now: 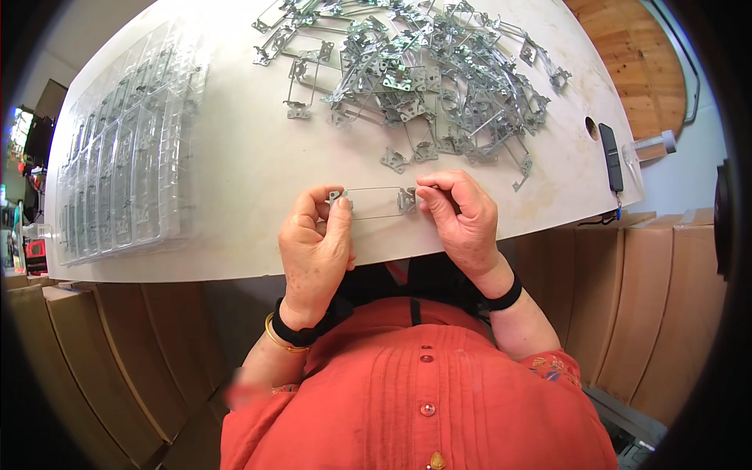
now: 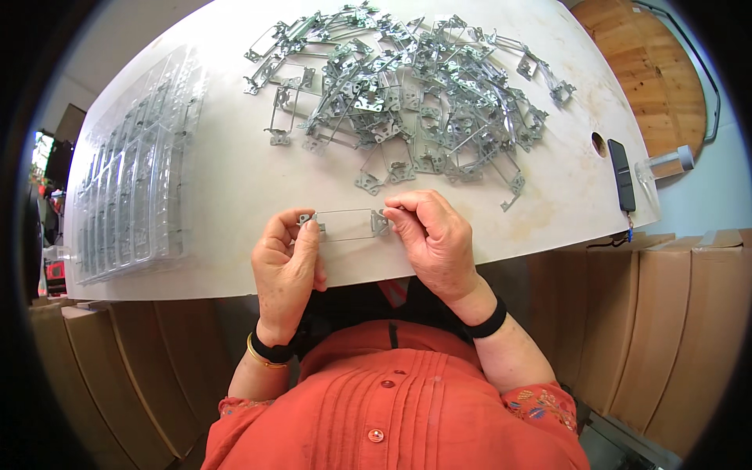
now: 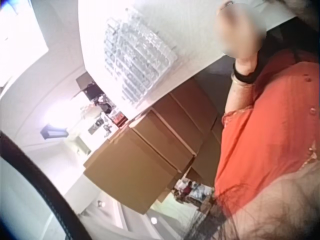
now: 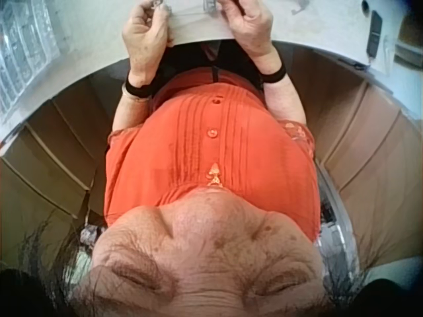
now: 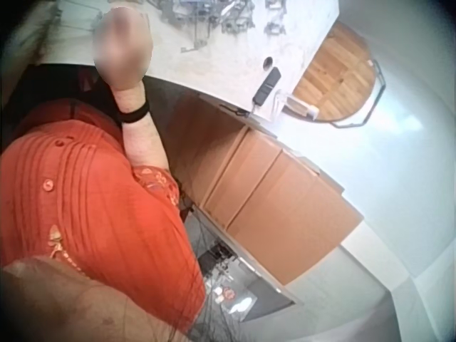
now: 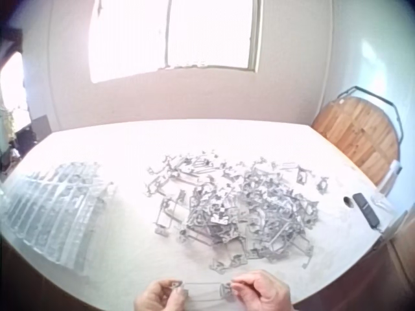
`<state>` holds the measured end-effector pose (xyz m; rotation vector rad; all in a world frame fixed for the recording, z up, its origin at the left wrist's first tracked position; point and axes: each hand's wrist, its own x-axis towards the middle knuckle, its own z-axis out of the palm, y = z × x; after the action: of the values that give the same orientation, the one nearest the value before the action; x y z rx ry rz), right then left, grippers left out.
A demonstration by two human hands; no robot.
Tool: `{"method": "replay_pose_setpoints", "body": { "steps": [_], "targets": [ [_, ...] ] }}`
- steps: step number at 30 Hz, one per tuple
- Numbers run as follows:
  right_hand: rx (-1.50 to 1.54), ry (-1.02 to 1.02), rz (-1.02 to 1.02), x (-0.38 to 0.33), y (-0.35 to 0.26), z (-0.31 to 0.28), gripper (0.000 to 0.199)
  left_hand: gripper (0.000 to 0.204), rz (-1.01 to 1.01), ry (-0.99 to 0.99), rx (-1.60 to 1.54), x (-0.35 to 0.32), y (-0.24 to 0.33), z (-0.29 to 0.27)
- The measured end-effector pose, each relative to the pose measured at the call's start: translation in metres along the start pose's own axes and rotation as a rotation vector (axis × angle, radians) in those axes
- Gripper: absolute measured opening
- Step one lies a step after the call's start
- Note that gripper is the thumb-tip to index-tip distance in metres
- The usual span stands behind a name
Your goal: The person assembles small metal hardware components by hand at a white table. They pick up a metal bracket and a thin metal pin, insert the pin through the bracket, and place the assembled unit into a clear plastic tray. This process is repeated multiple times throughout the clip.
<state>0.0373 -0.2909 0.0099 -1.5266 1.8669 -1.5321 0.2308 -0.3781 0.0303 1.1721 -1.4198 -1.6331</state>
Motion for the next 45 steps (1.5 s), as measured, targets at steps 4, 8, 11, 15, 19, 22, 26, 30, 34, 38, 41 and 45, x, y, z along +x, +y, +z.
{"method": "replay_pose_setpoints", "body": {
  "steps": [4,8,11,15,19,22,26,30,34,38,41,45],
  "targets": [
    [-0.016,0.01,-0.013,0.001,-0.003,0.002,0.011,0.022,0.02,-0.013,0.022,0.001,-0.002,0.0],
    [-0.012,0.001,-0.007,0.001,-0.005,0.003,0.012,0.022,0.004,-0.004,0.03,0.001,0.0,-0.002],
    [-0.042,-0.009,0.002,0.0,-0.002,-0.001,0.013,0.021,0.012,-0.005,0.03,0.001,-0.002,-0.001],
    [0.021,0.01,-0.002,0.001,-0.001,0.003,0.012,0.02,0.005,0.004,0.026,0.001,-0.001,0.0],
    [0.022,0.014,-0.009,0.001,-0.001,0.002,0.011,0.02,-0.011,0.012,0.023,0.0,0.002,0.0],
    [0.013,0.032,0.005,-0.001,0.0,0.001,0.009,0.02,0.007,0.002,0.02,0.001,-0.002,0.0],
    [0.015,0.048,-0.031,-0.003,0.002,0.001,0.008,0.02,-0.009,0.014,0.005,0.001,-0.001,0.0],
    [-0.009,0.015,-0.025,-0.007,-0.001,-0.002,0.009,0.021,-0.003,0.023,0.023,0.001,0.001,0.0],
    [-0.058,-0.032,-0.058,-0.01,-0.005,-0.007,0.013,0.021,0.009,0.011,-0.007,0.001,-0.004,-0.001],
    [-0.067,-0.048,-0.083,-0.011,-0.006,-0.01,0.018,0.021,0.006,0.017,-0.001,0.001,-0.003,0.0],
    [-0.056,-0.06,-0.131,-0.009,-0.004,-0.007,0.02,0.021,-0.001,0.021,0.006,0.001,-0.002,0.0],
    [-0.09,-0.063,-0.166,-0.007,-0.005,-0.006,0.022,0.021,0.001,0.02,0.013,0.001,-0.001,0.0]
  ]
}}
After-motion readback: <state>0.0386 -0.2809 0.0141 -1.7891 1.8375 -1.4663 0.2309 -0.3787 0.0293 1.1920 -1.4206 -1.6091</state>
